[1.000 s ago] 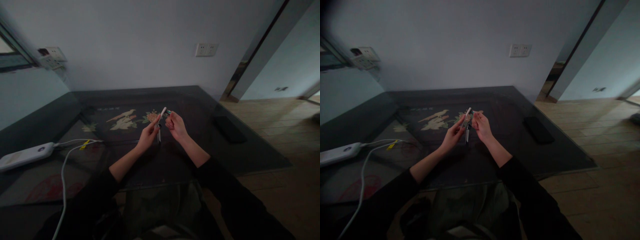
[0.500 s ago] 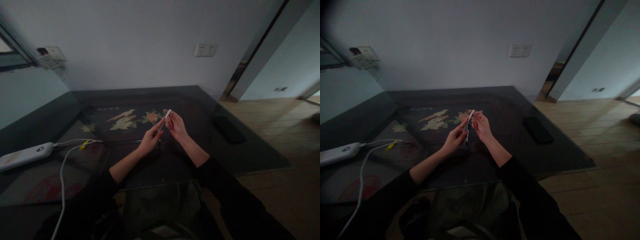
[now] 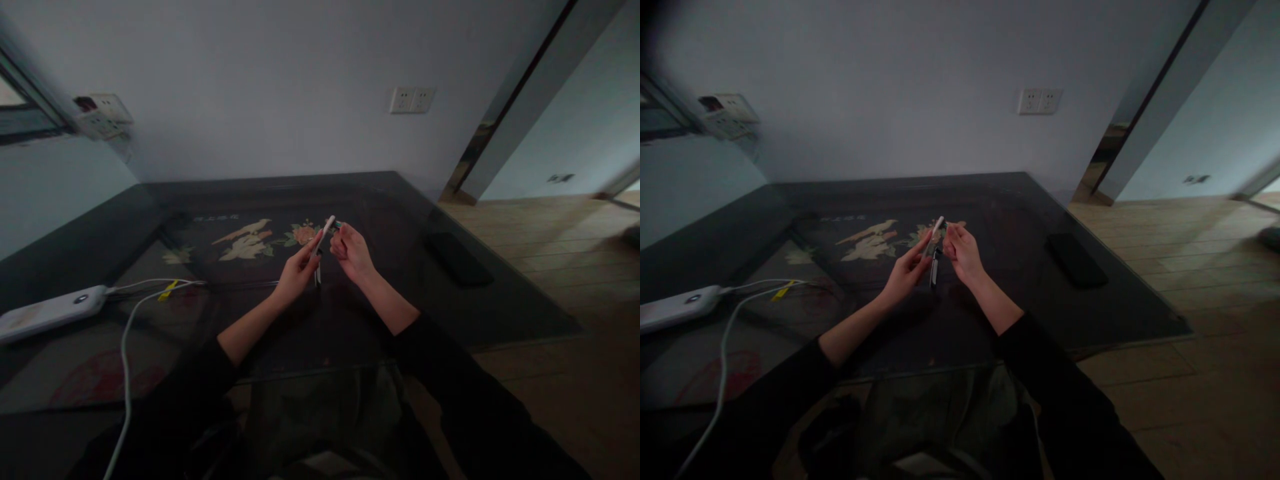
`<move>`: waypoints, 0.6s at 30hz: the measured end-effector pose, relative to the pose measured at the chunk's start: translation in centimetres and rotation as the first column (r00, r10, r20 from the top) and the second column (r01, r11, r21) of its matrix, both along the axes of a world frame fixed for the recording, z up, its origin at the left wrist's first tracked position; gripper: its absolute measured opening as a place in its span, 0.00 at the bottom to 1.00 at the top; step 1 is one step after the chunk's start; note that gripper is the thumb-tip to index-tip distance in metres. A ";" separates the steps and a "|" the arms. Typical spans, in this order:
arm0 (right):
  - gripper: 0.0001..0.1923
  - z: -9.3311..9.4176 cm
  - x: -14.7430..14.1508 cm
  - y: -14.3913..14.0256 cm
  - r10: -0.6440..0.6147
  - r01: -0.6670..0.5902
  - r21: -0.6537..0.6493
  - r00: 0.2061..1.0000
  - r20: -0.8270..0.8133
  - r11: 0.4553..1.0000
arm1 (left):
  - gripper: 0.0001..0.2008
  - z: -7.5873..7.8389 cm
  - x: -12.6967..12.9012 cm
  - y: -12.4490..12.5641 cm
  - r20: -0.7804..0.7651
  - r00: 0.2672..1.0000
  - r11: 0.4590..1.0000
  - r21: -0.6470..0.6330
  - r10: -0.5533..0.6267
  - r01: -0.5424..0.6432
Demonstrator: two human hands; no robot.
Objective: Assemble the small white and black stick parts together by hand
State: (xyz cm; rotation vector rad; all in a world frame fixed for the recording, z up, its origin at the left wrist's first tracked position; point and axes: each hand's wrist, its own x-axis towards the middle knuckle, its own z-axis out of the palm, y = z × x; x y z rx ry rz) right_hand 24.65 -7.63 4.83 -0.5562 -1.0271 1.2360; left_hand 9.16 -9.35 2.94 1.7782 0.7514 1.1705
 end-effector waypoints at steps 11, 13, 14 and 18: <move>0.22 -0.1 -0.1 0.0 0.013 -0.013 0.006 1.000 -0.017 1.000 | 0.28 0.3 -0.1 -0.1 -0.023 0.998 0.998 0.043 0.054 -0.053; 0.22 0.0 -0.1 0.0 0.015 -0.014 0.009 1.000 -0.024 1.000 | 0.28 0.2 -0.1 -0.2 -0.026 0.999 0.997 0.061 0.047 -0.045; 0.22 0.1 -0.1 -0.1 0.017 -0.017 0.011 0.999 -0.027 1.000 | 0.28 0.2 -0.1 -0.3 -0.028 0.999 0.997 0.065 0.044 -0.042; 0.21 0.3 -0.1 -0.2 0.021 -0.021 0.008 0.999 -0.042 1.000 | 0.29 0.2 0.0 -0.6 -0.052 0.998 0.999 0.040 0.026 -0.024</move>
